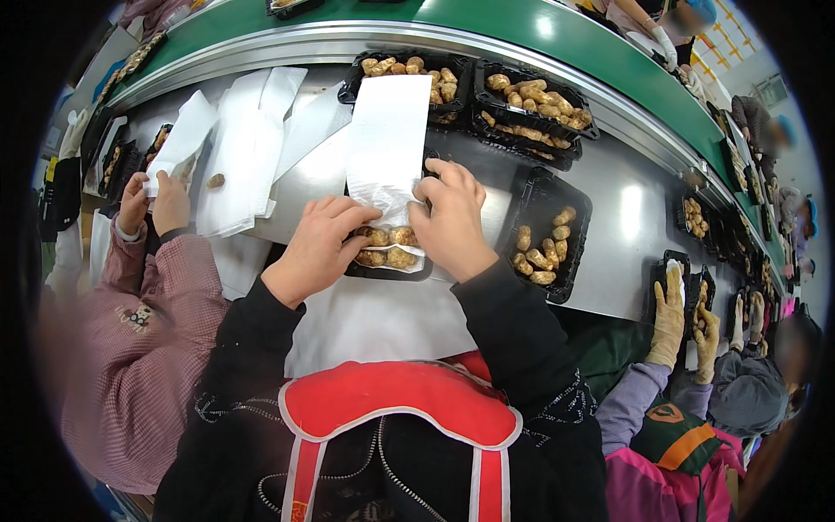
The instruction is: The person places ginger roots into black plastic trays on a conveyor belt, then covers them with white paper. The person repeats this process for multiple trays as they move along the belt.
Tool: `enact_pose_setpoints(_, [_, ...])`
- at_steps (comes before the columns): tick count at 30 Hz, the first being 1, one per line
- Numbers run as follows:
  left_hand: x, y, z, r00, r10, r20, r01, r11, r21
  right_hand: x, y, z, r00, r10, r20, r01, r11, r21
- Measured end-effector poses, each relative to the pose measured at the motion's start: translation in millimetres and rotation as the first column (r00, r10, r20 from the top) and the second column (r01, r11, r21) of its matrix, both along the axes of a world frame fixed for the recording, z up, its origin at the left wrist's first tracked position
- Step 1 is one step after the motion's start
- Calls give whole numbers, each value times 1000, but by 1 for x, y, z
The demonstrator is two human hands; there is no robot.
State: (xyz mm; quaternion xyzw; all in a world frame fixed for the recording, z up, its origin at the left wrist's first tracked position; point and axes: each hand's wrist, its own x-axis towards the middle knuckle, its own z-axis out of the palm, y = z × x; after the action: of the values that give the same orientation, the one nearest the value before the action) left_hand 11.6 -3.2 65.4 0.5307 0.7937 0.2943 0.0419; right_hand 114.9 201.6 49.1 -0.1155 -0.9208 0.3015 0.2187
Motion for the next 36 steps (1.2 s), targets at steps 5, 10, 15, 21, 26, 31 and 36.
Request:
enact_pose_setpoints(5, [1, -1, 0, 1000, 6, -9, -6, 1000, -6, 6, -3, 13, 998, 11, 56, -5, 995, -102])
enact_pose_setpoints(10, [2, 0, 3, 1000, 18, -15, -18, 1000, -21, 7, -12, 15, 999, -16, 38, 28, 936, -351])
enact_pose_setpoints(15, [3, -1, 3, 999, 23, -24, -24, 999, -35, 11, -13, 15, 997, -26, 73, 60, 856, -513])
enact_pose_setpoints(21, [3, -3, 2, 999, 3, -37, -5, 999, -47, 13, -12, 20, 992, -18, 123, 36, 989, -143])
enact_pose_setpoints(26, [4, -3, 2, 1000, 10, -13, -11, 999, -36, 18, -16, 35, 992, 17, -124, 20, 956, 292])
enact_pose_setpoints(31, [5, -2, 1, 999, 11, -33, -10, 1000, 30, 24, -17, 32, 971, 237, -14, -222, 927, 302])
enact_pose_setpoints(36, [4, -2, 2, 1000, 5, -22, -6, 1000, -28, 28, -10, 20, 964, 258, 68, -266, 936, 232])
